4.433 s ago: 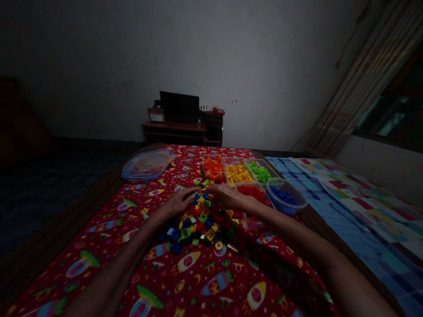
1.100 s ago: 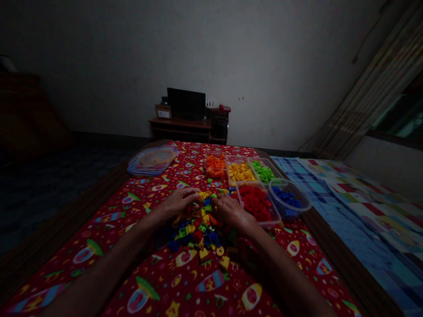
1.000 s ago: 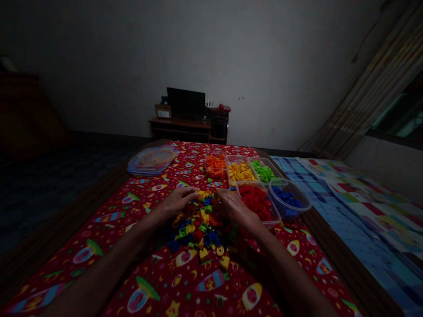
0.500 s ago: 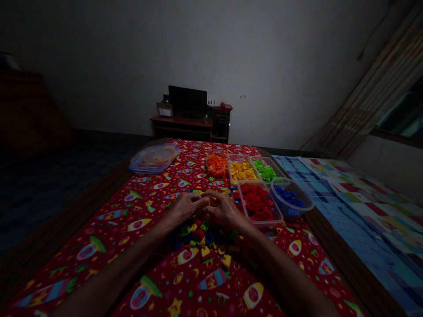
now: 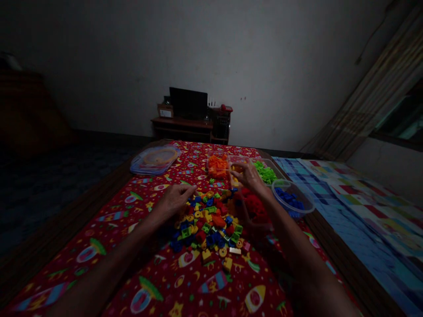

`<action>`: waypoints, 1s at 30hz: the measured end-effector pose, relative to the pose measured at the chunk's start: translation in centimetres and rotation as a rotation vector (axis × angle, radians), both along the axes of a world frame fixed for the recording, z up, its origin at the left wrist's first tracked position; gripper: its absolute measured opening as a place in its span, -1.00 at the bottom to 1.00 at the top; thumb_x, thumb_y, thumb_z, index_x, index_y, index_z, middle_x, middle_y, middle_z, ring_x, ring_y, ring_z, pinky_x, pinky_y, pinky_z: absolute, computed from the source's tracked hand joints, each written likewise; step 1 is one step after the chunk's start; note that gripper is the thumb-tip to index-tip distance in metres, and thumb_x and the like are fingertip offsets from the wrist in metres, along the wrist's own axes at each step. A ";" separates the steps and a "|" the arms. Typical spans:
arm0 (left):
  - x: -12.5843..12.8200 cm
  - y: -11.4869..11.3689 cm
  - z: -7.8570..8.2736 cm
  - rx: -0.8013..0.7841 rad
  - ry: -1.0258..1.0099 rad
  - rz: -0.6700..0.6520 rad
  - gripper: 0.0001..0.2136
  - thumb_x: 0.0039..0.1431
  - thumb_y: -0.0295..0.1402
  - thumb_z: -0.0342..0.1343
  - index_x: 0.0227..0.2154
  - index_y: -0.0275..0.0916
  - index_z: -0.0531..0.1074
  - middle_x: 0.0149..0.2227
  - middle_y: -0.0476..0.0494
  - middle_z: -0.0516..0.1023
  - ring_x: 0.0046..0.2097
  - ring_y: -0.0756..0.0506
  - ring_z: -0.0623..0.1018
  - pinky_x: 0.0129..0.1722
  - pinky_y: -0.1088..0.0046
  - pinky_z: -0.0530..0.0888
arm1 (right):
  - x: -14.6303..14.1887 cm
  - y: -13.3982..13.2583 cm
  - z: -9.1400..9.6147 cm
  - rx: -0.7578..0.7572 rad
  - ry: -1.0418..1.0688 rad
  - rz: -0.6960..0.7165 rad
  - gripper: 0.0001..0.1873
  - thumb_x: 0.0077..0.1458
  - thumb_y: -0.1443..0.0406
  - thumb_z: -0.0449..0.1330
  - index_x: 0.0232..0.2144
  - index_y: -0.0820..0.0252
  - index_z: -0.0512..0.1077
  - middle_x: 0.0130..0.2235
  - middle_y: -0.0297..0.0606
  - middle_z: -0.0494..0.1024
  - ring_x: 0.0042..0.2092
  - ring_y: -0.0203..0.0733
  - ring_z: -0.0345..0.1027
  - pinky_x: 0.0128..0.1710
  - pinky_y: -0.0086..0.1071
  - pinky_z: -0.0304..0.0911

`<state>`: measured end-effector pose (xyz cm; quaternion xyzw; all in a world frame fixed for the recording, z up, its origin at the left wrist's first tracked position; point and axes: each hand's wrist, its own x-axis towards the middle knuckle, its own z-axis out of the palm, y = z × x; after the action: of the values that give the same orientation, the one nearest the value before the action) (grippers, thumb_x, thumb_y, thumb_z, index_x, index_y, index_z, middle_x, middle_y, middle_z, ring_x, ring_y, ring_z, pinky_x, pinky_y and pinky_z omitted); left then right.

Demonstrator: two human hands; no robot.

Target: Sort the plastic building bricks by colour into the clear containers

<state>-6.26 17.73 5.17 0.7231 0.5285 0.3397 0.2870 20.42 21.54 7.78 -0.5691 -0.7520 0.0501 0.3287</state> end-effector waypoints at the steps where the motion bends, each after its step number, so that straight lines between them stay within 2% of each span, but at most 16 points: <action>1: -0.2 0.0 0.2 0.031 0.035 -0.010 -0.54 0.01 0.09 -0.01 -0.55 -0.23 0.53 -0.52 -0.07 0.56 -0.40 -0.12 0.49 -0.45 0.48 0.35 | 0.8 1.1 0.8 0.007 -0.043 -0.050 -0.69 0.08 0.32 0.17 -0.10 0.29 0.47 -0.16 -0.08 0.55 -0.12 -0.15 0.41 -0.06 -0.28 0.23; 4: -0.3 0.1 0.2 0.091 0.137 -0.086 -0.61 0.04 0.00 -0.01 -0.50 -0.22 0.53 -0.44 -0.07 0.59 -0.35 -0.12 0.50 -0.36 0.46 0.39 | 2.4 3.2 2.2 -0.049 -0.141 -0.140 -0.64 0.06 0.31 0.19 -0.06 0.28 0.44 -0.06 -0.04 0.51 -0.03 -0.10 0.37 -0.02 -0.25 0.21; 6: -0.3 0.2 -0.1 0.114 0.189 -0.156 -0.66 0.06 -0.07 -0.01 -0.43 -0.21 0.54 -0.37 -0.10 0.60 -0.30 -0.13 0.52 -0.31 0.44 0.41 | 2.6 3.4 2.5 -0.049 -0.165 -0.140 -0.60 0.07 0.28 0.20 -0.02 0.27 0.41 -0.06 -0.03 0.50 -0.03 -0.07 0.36 -0.02 -0.23 0.20; 9: -0.1 0.2 -0.7 0.131 0.260 -0.260 -0.71 0.10 -0.15 0.00 -0.33 -0.20 0.54 -0.28 -0.13 0.59 -0.23 -0.13 0.54 -0.23 0.42 0.44 | 1.7 1.9 2.0 0.002 -0.153 -0.067 -0.66 0.12 0.28 0.13 -0.06 0.29 0.43 -0.18 -0.07 0.54 -0.15 -0.14 0.37 -0.12 -0.29 0.21; 12: 0.2 -0.4 -1.3 0.158 0.328 -0.398 -0.71 0.14 -0.17 0.02 -0.21 -0.20 0.52 -0.16 -0.16 0.56 -0.13 -0.14 0.53 -0.12 0.38 0.43 | 0.2 -1.1 0.9 -0.097 -0.164 0.082 -0.78 0.11 0.36 0.06 -0.28 0.32 0.50 -0.39 -0.20 0.51 -0.36 -0.26 0.31 -0.31 -0.41 0.18; 15: 0.9 -2.3 -1.9 0.241 0.390 -0.526 -0.58 0.13 -0.09 0.09 0.02 -0.15 0.40 0.10 -0.24 0.39 0.12 -0.22 0.37 0.06 0.24 0.35 | -1.0 -4.3 -0.1 -0.196 -0.165 0.226 -0.81 0.00 0.47 0.05 -0.46 0.30 0.47 -0.49 -0.28 0.44 -0.46 -0.33 0.20 -0.43 -0.46 0.07; 18: 2.4 -5.5 -2.4 0.341 0.472 -0.636 -0.31 -0.03 0.03 0.19 0.18 -0.02 0.19 0.29 -0.26 0.10 0.29 -0.36 0.08 0.19 -0.03 0.15 | -1.3 -6.8 -0.7 -0.205 -0.150 0.314 -0.81 -0.09 0.52 0.04 -0.48 0.28 0.44 -0.49 -0.32 0.42 -0.46 -0.35 0.15 -0.45 -0.48 0.02; 20: 3.8 -7.9 -3.0 0.393 0.493 -0.722 -0.30 -0.06 0.05 0.20 0.17 0.02 0.20 0.27 -0.24 0.14 0.30 -0.39 0.02 0.21 -0.11 0.05 | -1.1 -7.8 -0.8 -0.190 -0.141 0.323 -0.81 -0.09 0.53 0.04 -0.47 0.27 0.42 -0.50 -0.34 0.40 -0.46 -0.35 0.13 -0.46 -0.47 0.00; 22: 5.3 -9.8 -3.8 0.437 0.490 -0.813 -0.36 -0.01 0.03 0.17 0.15 0.03 0.21 0.20 -0.19 0.26 0.30 -0.35 0.04 0.24 -0.11 -0.04 | -0.8 -8.1 -0.8 -0.153 -0.127 0.265 -0.81 -0.05 0.52 0.03 -0.45 0.27 0.42 -0.50 -0.34 0.40 -0.47 -0.35 0.14 -0.45 -0.47 0.01; 24: 6.5 -10.7 -4.7 0.490 0.499 -0.811 -0.54 0.11 -0.06 0.10 0.06 -0.01 0.29 0.13 -0.14 0.35 0.30 -0.28 0.08 0.27 -0.06 -0.12 | -0.1 -8.0 -1.0 -0.105 -0.116 0.182 -0.80 0.02 0.49 0.02 -0.41 0.27 0.43 -0.48 -0.30 0.42 -0.44 -0.33 0.19 -0.41 -0.46 0.06; 26: 7.1 -10.5 -5.3 0.559 0.541 -0.749 -0.70 0.18 -0.15 0.05 -0.05 -0.07 0.36 0.08 -0.13 0.39 0.29 -0.25 0.11 0.28 -0.03 -0.17 | 0.7 -7.6 -1.5 -0.070 -0.120 0.143 -0.80 0.03 0.49 0.03 -0.35 0.28 0.45 -0.41 -0.25 0.46 -0.38 -0.29 0.26 -0.34 -0.44 0.13; 30: 7.0 -8.3 -5.7 0.694 0.665 -0.610 -0.82 0.23 -0.26 0.01 -0.15 -0.14 0.39 0.07 -0.09 0.40 0.25 -0.21 0.19 0.28 -0.01 -0.19 | 2.1 -5.8 -2.4 -0.036 -0.228 0.278 -0.62 -0.04 0.52 0.09 -0.12 0.25 0.41 -0.11 -0.13 0.48 -0.09 -0.19 0.33 -0.10 -0.34 0.22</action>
<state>0.70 9.43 -0.49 0.9630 0.2151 0.1493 -0.0641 22.51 15.71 5.43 -0.4676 -0.8548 0.0437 0.2207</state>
